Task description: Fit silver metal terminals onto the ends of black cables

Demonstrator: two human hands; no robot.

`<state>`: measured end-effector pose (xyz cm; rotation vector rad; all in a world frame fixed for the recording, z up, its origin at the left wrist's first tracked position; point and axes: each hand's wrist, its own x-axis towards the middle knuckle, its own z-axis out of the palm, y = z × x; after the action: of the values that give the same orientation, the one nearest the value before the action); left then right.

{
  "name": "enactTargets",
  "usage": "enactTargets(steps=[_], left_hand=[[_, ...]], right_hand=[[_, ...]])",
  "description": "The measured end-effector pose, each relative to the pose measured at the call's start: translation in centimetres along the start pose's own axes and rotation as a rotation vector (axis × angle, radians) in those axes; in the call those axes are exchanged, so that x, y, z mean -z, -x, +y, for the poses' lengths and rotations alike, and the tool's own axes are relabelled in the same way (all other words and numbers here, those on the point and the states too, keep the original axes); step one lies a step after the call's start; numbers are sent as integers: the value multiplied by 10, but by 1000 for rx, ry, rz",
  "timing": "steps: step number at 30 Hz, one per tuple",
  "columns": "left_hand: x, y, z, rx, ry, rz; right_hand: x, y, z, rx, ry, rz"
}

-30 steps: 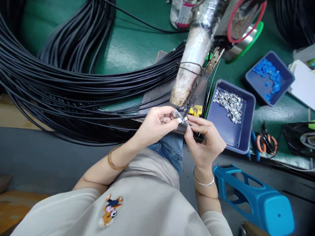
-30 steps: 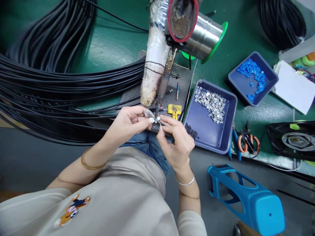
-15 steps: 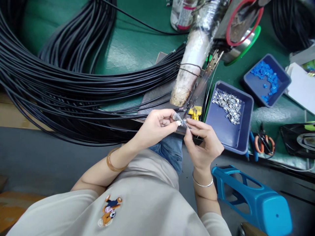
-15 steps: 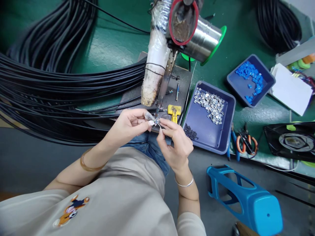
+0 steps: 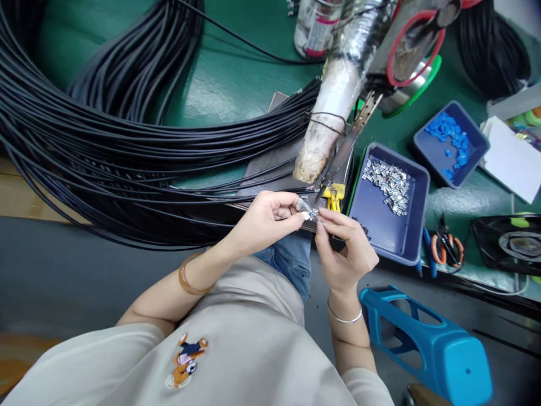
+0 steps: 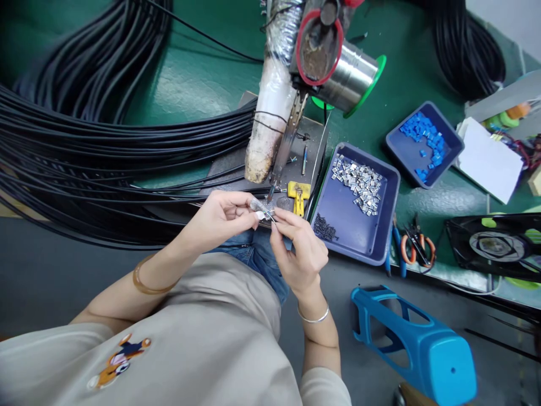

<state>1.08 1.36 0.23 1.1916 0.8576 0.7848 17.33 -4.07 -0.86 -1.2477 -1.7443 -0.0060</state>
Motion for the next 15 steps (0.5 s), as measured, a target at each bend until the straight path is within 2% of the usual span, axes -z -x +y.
enactTargets(steps=[4, 7, 9, 11, 13, 15], left_hand=[[3, 6, 4, -65, -141, -85], [8, 14, 2, -210, -347, -260], [10, 18, -3, -280, -452, -346], [11, 21, -11, -317, -539, -284], [11, 23, -17, -363, -630, -125], [11, 24, -21, -433, -727, 28]], right_hand=[[13, 1, -11, -169, -63, 17], [30, 3, -18, -254, -104, 156], [39, 1, -17, -271, 12, 209], [42, -4, -10, -295, 223, 115], [38, -12, 1, -289, 393, -74], [29, -19, 13, -252, 503, -201]])
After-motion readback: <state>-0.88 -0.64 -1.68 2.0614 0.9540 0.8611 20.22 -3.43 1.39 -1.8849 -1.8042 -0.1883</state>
